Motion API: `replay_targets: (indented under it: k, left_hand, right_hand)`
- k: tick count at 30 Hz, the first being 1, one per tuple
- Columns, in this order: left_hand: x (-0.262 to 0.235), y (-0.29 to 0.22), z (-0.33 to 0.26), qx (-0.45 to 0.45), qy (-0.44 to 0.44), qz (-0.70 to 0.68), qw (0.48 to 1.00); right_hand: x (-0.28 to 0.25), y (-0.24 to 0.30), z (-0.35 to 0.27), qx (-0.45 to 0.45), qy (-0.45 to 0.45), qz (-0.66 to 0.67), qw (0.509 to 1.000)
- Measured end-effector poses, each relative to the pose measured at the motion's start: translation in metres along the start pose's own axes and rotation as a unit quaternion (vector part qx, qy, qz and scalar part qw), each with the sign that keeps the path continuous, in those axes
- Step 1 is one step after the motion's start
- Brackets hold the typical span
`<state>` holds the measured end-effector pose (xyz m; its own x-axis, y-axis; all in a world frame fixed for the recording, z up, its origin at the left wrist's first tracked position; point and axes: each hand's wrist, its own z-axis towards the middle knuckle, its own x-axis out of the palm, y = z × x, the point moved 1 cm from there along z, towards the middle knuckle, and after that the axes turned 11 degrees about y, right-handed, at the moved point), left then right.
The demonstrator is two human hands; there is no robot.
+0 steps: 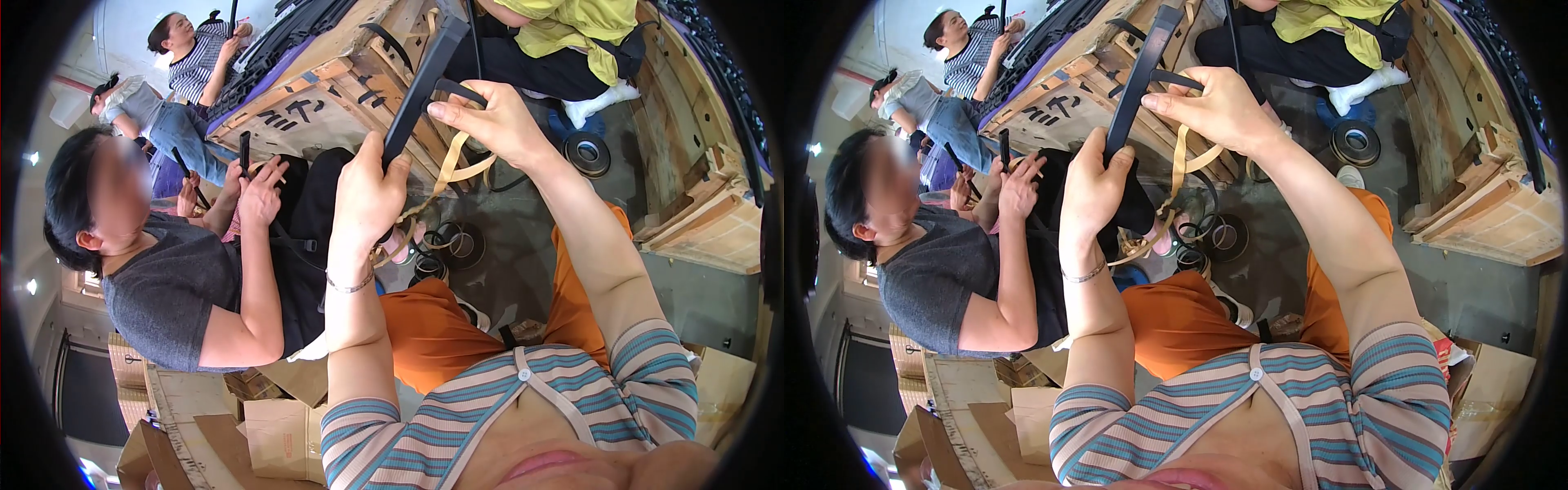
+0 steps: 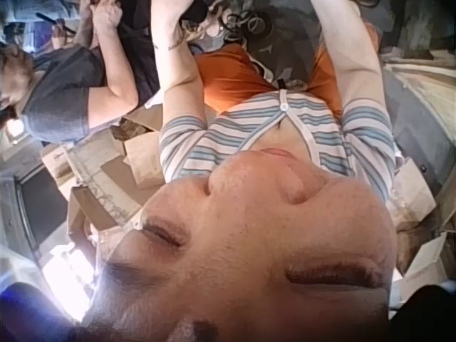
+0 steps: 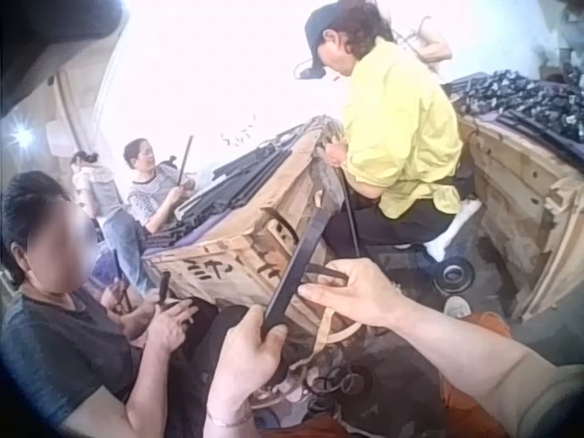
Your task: Applying straps or tape to long black industrial components while seated at a workbench.
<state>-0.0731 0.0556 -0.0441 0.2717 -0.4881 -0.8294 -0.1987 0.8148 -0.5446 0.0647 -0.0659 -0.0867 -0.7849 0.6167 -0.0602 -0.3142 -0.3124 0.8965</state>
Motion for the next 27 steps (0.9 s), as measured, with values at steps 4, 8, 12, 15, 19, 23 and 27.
replay_targets:
  k: [4, 8, 12, 15, 19, 23, 27]
  left_hand:
    - [0.001, -0.002, -0.001, 0.007, -0.005, 0.004, 1.000]
    - [0.002, 0.000, -0.001, 0.020, 0.006, 0.024, 0.999]
    - [0.000, 0.010, 0.000, -0.022, 0.135, -0.219, 0.966]
    - [0.006, 0.021, 0.003, 0.023, 0.206, -0.389, 0.898]
    - [0.005, 0.024, 0.006, 0.023, 0.253, -0.498, 0.829]
    - [0.007, 0.029, 0.010, 0.044, 0.257, -0.474, 0.841]
    - [0.004, 0.030, 0.017, 0.025, 0.238, -0.501, 0.832]
  right_hand:
    - [-0.002, -0.002, 0.001, -0.001, 0.001, -0.022, 1.000]
    - [-0.004, -0.003, 0.003, 0.023, 0.005, -0.038, 0.999]
    - [-0.005, -0.009, 0.005, 0.024, 0.037, 0.023, 0.999]
    - [-0.008, -0.005, 0.003, 0.009, 0.080, 0.078, 0.994]
    - [-0.019, 0.013, -0.004, 0.018, 0.127, 0.053, 0.990]
    - [-0.020, 0.013, -0.004, 0.018, 0.128, 0.056, 0.990]
    - [-0.018, 0.012, -0.002, 0.000, 0.108, 0.047, 0.993]
